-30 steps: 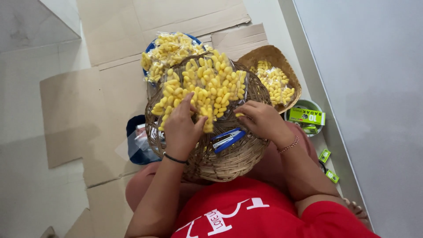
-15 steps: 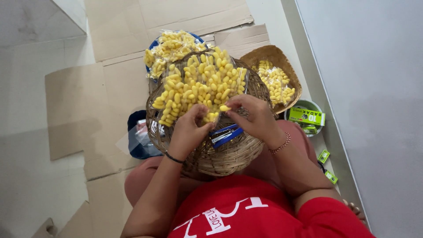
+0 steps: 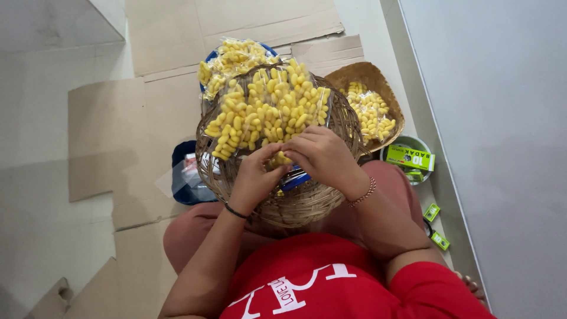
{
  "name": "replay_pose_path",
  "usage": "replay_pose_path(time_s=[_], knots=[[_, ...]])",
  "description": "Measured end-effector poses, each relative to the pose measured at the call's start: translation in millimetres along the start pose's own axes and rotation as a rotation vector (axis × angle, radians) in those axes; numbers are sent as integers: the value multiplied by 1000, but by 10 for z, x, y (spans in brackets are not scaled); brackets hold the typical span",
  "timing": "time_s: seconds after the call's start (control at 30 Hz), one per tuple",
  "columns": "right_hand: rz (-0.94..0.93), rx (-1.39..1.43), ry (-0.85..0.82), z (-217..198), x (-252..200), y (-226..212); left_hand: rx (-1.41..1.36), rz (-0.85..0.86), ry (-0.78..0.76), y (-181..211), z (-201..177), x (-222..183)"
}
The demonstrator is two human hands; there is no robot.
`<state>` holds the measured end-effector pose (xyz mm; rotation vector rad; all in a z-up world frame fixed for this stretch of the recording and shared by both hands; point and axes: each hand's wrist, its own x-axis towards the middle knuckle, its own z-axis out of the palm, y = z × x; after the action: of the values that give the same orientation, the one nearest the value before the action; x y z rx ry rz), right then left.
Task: Processing and sorting yellow cocoons using a small hand stapler while sitting on the floor.
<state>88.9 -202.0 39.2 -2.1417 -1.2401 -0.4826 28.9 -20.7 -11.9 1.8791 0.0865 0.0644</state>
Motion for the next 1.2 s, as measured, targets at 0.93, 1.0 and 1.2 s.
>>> replay_pose_path(time_s=[0.93,1.0,1.2], knots=[[177,438,140,52,-439,383,-68,-65,85,56,171,-11],[371,627,113,124,-483,397,-137,-3,56,83,179,16],[428,802,171,169,-480,341,-381,-32,-65,158,248,0]])
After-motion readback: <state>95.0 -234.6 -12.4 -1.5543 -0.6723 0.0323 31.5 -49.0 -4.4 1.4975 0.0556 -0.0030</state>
